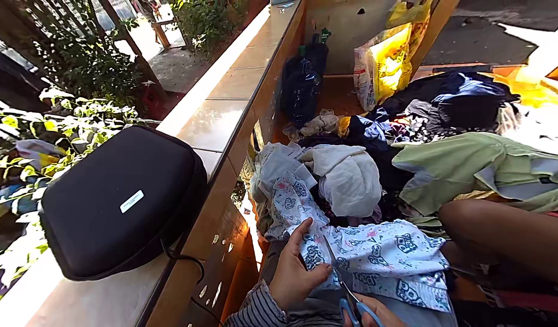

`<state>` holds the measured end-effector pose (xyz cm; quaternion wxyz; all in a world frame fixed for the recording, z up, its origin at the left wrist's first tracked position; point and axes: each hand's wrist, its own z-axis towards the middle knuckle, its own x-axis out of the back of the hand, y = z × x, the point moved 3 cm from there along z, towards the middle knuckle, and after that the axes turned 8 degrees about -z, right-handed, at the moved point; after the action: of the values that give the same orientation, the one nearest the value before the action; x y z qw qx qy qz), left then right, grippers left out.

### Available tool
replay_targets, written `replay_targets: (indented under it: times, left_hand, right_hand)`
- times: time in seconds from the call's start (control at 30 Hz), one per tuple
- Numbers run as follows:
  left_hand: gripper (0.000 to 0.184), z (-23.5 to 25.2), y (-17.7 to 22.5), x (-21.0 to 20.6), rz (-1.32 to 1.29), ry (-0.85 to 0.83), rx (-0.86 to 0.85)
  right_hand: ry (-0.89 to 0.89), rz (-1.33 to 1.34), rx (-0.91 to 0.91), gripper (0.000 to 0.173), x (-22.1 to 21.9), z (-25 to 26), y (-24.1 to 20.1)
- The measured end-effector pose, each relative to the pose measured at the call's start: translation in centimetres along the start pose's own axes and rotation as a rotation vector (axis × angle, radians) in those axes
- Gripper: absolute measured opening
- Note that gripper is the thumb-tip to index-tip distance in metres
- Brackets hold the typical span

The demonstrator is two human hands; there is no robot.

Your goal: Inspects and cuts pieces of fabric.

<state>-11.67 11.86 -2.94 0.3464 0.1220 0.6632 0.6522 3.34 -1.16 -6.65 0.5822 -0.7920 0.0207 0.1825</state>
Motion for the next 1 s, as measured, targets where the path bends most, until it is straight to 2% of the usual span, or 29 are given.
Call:
replay_targets:
  times: [0.27,0.33,0.43,0.5,0.77,1.0]
  left_hand:
    - [0.094,0.1,0.5,0.4,0.026,0.055,-0.027]
    - [0.085,0.2,0.4,0.6,0.023,0.059,-0.033]
    - [0.058,0.2,0.5,1.1,-0.018,0.107,-0.022]
    - [0.052,0.3,0.7,1.4,-0.015,0.119,-0.024]
    - [0.067,0.5,0.7,1.8,-0.005,0.082,-0.081]
    - [0.071,0.5,0.5,1.4,0.033,0.039,-0.071]
  right_hand:
    - [0.083,-0.008,-0.010,0.031,-0.4,-0.2,-0.2]
    - [0.085,-0.018,-0.019,0.030,-0.4,-0.3,-0.2]
    - [0.082,-0.021,-0.043,0.030,-0.3,-0.5,-0.2]
    - [0.083,-0.029,-0.047,0.030,-0.3,-0.5,0.0]
    - [0.035,0.106,-0.056,0.046,-0.3,-0.4,0.8]
    - [-0.010,0.103,-0.051,0.046,-0.2,0.2,0.3]
